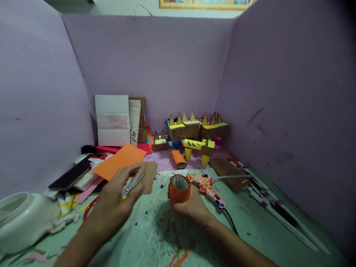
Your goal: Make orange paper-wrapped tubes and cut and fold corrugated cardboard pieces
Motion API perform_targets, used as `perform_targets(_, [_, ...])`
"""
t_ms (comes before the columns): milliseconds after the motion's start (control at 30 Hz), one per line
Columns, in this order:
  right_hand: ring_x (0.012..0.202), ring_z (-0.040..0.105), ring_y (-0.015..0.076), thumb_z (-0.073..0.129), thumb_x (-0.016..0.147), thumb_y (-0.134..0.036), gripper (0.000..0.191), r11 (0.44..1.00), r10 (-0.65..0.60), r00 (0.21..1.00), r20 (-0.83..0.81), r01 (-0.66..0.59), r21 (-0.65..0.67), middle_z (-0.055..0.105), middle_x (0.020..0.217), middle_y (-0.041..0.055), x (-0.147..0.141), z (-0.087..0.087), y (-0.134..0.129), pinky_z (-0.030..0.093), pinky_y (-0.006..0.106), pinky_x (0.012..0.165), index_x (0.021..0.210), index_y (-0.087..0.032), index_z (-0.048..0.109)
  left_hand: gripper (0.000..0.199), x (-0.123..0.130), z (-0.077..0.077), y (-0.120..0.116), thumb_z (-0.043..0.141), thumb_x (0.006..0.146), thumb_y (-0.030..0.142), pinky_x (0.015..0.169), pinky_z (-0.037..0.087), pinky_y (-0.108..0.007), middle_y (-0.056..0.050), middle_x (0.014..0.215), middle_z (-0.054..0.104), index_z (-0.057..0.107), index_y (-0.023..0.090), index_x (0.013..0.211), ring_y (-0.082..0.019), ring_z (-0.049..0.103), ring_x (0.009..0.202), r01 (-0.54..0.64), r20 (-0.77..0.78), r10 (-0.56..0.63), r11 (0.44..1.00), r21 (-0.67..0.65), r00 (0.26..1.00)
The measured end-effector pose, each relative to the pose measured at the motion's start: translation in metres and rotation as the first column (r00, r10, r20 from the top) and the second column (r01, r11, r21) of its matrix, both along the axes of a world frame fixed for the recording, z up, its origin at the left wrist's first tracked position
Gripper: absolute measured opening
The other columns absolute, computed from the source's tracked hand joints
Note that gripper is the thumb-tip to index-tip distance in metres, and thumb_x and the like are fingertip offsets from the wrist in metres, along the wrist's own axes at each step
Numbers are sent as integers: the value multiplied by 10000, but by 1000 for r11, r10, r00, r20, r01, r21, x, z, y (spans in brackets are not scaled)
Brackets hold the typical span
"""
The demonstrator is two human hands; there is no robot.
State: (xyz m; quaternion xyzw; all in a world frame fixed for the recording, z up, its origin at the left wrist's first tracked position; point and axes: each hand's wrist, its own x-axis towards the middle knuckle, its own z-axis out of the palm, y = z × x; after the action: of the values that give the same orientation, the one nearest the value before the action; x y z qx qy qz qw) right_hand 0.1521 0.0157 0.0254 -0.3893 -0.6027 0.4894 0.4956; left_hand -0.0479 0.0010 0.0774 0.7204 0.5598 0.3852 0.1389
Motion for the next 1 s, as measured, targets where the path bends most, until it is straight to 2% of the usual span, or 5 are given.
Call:
perform_targets(200, [494, 396, 96, 520, 481, -143, 132, 996, 54, 998, -35, -56, -66, 462, 531, -56, -2, 0, -2, 320, 224, 448, 595, -207, 498, 410, -41, -16, 7, 507, 761, 449, 717, 487, -416, -94, 886, 693, 638, 184, 1045, -301, 646, 822, -73, -274, 7, 970, -230, 962])
perform_targets(500, [880, 622, 203, 723, 522, -162, 582, 944, 291, 926, -242, -319, -88, 660, 944, 30, 12, 0, -2, 466, 362, 831, 1084, -199, 576, 447, 38, -25, 1, 662, 629, 148, 798, 520, -376, -74, 1023, 704, 673, 214, 1071, -255, 650, 885, 459, 322, -373, 851, -256, 870])
perform_targets(667, [1206, 497, 252, 818, 517, -156, 769, 893, 451, 893, 16, -450, -10, 509, 1331, 81, 19, 5, -8, 349, 427, 1036, 1234, -247, 553, 314, 54, -42, -12, 598, 628, 103, 663, 537, -317, -64, 863, 706, 666, 141, 933, -246, 652, 787, 607, 477, -427, 724, -328, 768])
perform_targets(833, [1164, 535, 270, 868, 483, -209, 855, 965, 260, 950, 171, -258, -36, 573, 1268, 80, 31, 13, -17, 394, 447, 1005, 1264, -241, 521, 264, 59, -48, -19, 672, 639, 232, 666, 524, -350, -76, 863, 681, 638, 160, 890, -257, 633, 769, 498, 296, -416, 811, -307, 860])
perform_targets(1000, [834, 633, 200, 787, 599, -200, 405, 982, 186, 976, 112, -182, -46, 685, 899, 23, 29, 10, -22, 508, 336, 775, 979, -187, 647, 308, 64, -54, -18, 609, 648, 172, 728, 509, -372, -69, 875, 676, 665, 182, 950, -262, 635, 812, 389, 240, -330, 879, -275, 913])
